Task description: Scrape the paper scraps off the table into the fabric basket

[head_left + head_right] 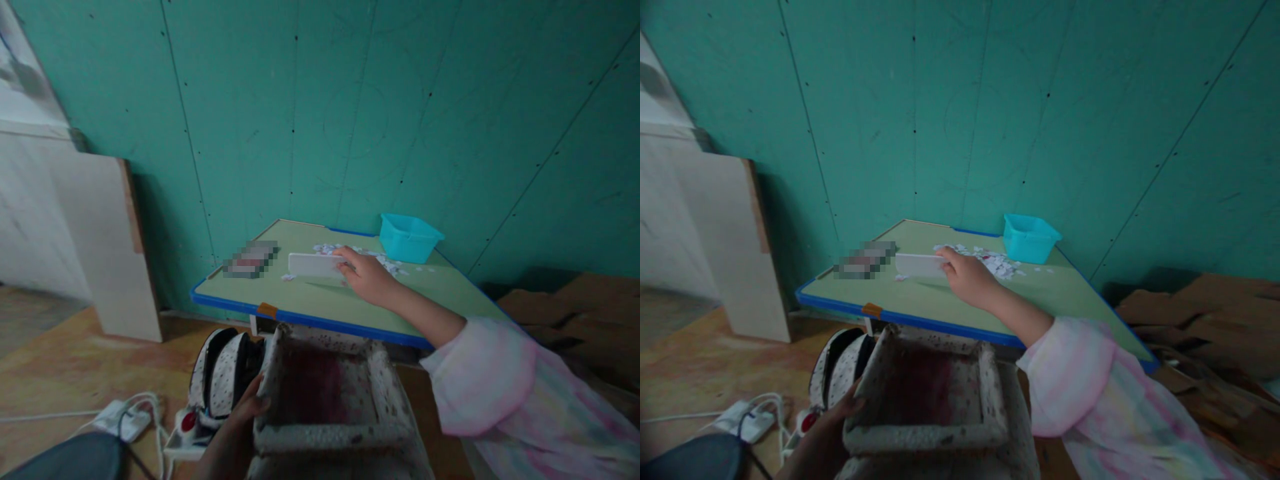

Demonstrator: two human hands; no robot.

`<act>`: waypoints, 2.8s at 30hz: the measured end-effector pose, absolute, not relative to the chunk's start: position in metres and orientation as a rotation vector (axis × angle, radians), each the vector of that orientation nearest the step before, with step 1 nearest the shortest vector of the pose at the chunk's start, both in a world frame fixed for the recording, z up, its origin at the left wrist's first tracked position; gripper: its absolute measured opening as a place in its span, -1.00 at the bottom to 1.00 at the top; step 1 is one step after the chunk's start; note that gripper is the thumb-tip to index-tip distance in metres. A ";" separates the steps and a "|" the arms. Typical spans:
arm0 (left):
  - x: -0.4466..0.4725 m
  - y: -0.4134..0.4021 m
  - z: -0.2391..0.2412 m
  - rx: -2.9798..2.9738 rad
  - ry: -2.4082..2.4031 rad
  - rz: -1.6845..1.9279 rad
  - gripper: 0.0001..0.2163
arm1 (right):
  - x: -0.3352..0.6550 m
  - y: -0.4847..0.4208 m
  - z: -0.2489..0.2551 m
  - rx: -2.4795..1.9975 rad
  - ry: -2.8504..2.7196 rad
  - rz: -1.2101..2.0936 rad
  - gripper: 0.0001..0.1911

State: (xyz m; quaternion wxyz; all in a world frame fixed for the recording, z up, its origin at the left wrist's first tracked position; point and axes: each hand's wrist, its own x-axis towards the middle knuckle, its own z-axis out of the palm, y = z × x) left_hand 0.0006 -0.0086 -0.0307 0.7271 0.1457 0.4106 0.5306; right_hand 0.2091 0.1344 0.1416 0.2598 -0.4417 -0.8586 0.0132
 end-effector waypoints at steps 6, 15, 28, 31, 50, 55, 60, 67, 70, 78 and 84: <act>0.003 -0.010 -0.021 0.373 0.847 1.162 -0.54 | 0.196 0.133 0.133 -1.162 -2.429 0.001 -0.68; -0.001 -0.004 -0.029 0.368 0.803 1.134 -0.50 | 0.230 0.119 0.136 -1.268 -2.443 -0.026 -0.66; -0.002 0.001 -0.041 0.313 0.917 1.177 -0.40 | 0.225 0.139 0.145 -1.372 -2.233 -0.038 -0.67; -0.003 0.006 -0.054 0.274 0.980 1.210 -0.32 | 0.215 0.148 0.139 -1.356 -2.268 -0.028 -0.67; -0.007 0.017 -0.068 0.273 0.999 1.148 -0.26 | 0.196 0.156 0.135 -1.291 -2.427 -0.145 -0.65; -0.001 -0.003 -0.044 0.328 0.919 1.161 -0.34 | 0.210 0.148 0.134 -1.219 -2.484 -0.181 -0.65; -0.003 -0.006 -0.040 0.428 0.897 1.135 -0.46 | 0.234 0.131 0.144 -1.178 -2.537 -0.196 -0.65; 0.001 -0.004 -0.040 0.378 0.892 1.125 -0.41 | 0.238 0.134 0.153 -1.248 -2.436 -0.185 -0.67; 0.004 -0.010 -0.030 0.388 0.858 1.139 -0.43 | 0.224 0.144 0.150 -1.236 -2.391 -0.147 -0.67; -0.002 -0.007 -0.044 0.333 0.912 1.198 -0.39 | 0.201 0.152 0.145 -1.278 -2.440 -0.148 -0.64; 0.002 -0.010 -0.041 0.340 0.926 1.155 -0.46 | 0.214 0.154 0.143 -1.351 -2.408 -0.179 -0.62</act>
